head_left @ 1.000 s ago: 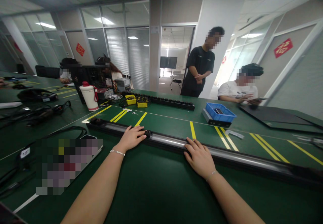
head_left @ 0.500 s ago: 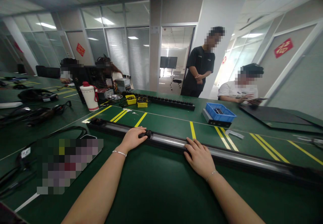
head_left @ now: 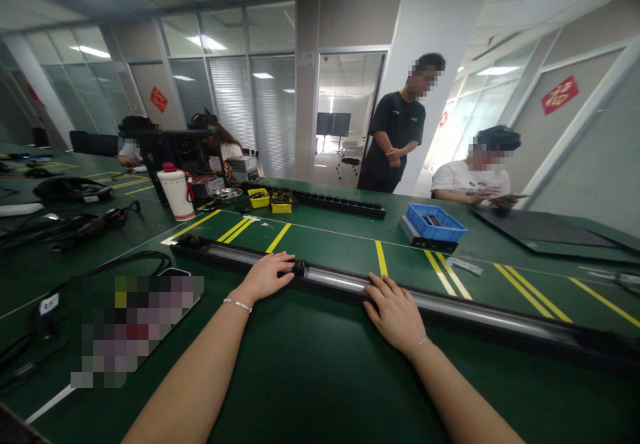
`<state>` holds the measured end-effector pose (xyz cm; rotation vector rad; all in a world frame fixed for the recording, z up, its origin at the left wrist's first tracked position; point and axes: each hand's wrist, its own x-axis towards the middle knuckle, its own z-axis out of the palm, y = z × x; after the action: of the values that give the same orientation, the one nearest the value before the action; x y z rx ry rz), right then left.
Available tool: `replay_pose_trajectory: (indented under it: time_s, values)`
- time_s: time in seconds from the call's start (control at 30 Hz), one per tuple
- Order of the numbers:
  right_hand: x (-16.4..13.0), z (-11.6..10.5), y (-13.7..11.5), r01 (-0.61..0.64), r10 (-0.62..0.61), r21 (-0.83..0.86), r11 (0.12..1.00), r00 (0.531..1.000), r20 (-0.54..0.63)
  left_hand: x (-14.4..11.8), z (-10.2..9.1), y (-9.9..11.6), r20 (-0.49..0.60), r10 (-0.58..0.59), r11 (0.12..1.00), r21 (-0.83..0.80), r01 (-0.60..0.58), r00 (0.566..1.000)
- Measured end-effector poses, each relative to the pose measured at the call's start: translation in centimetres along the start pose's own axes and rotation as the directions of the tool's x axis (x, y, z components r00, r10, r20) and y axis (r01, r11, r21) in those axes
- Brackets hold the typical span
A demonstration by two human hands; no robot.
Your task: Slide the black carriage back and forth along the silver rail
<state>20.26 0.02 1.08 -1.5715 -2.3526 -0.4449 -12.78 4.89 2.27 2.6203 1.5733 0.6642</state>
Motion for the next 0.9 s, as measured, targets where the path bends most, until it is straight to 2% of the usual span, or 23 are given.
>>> replay_pose_trajectory:
  time_s: [0.43,0.67,0.9]
  values:
    - [0.0,0.1,0.0,-0.007,0.007,0.016,1.000,1.000,0.003,0.3,0.0,1.7,0.075,-0.033,0.999,0.017,0.032,0.997]
    - [0.0,0.1,0.0,-0.007,0.007,0.020,1.000,1.000,0.001,0.7,0.3,3.5,0.148,0.043,0.999,-0.010,-0.042,0.988]
    - [0.0,0.0,0.0,-0.007,0.007,0.015,1.000,1.000,0.000,0.8,0.6,4.7,0.128,0.039,0.999,-0.004,-0.039,0.991]
